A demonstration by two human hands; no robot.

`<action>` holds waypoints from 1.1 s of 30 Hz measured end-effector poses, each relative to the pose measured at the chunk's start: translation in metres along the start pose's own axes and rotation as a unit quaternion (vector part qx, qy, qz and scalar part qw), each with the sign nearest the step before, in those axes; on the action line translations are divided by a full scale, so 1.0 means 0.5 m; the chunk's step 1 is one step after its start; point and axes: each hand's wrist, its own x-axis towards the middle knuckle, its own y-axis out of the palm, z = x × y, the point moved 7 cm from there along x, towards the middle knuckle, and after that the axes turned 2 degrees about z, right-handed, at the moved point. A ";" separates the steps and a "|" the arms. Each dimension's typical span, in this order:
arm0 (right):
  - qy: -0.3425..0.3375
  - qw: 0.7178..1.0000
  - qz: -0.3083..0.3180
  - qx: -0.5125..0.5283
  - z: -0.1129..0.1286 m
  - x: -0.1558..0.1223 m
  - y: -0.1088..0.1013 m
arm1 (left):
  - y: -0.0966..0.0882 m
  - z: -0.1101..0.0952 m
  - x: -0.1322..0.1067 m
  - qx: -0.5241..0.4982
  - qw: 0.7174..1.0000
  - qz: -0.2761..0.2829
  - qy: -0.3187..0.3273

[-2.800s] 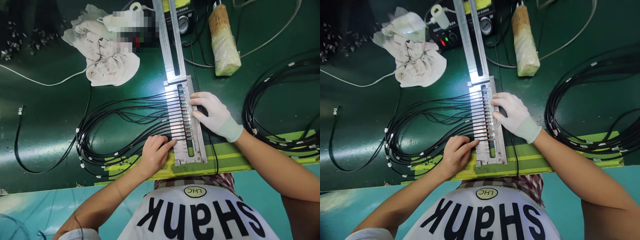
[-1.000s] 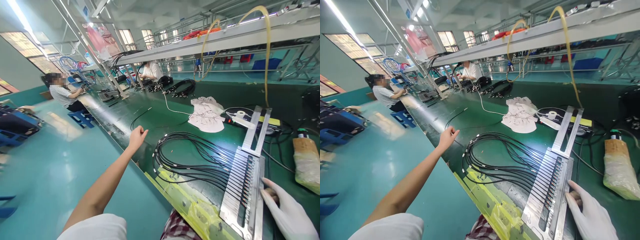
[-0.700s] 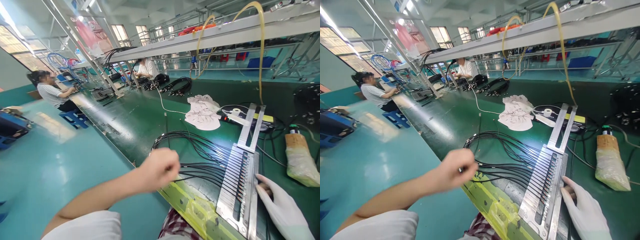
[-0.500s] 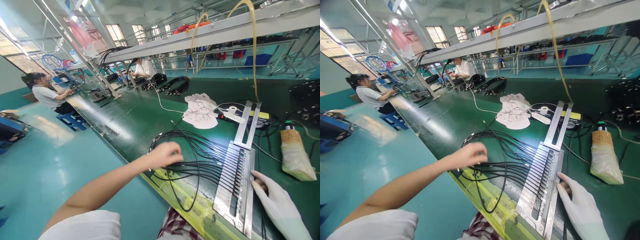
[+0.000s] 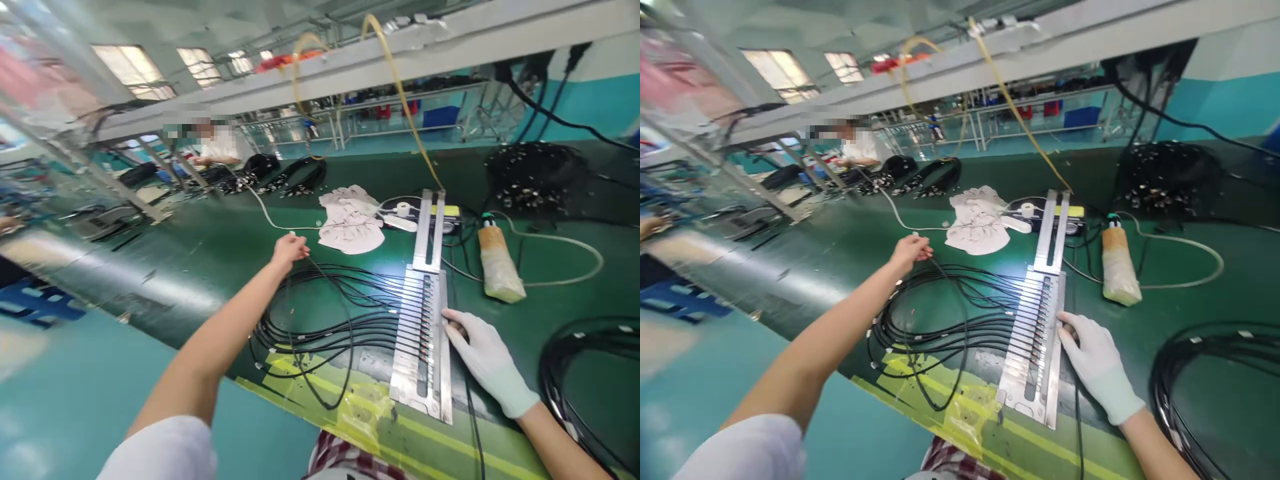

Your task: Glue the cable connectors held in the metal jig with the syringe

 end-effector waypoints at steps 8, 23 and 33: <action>0.029 1.000 0.004 0.007 0.009 0.007 -0.011 | -0.101 -0.051 0.017 -0.094 0.976 0.185 -0.071; 0.039 0.999 0.011 0.021 0.009 0.015 -0.016 | 0.319 -0.181 -0.310 -0.035 0.889 0.437 0.130; 0.038 0.999 0.009 0.007 0.009 0.017 -0.014 | 0.243 -0.143 -0.261 -0.093 0.961 0.253 0.058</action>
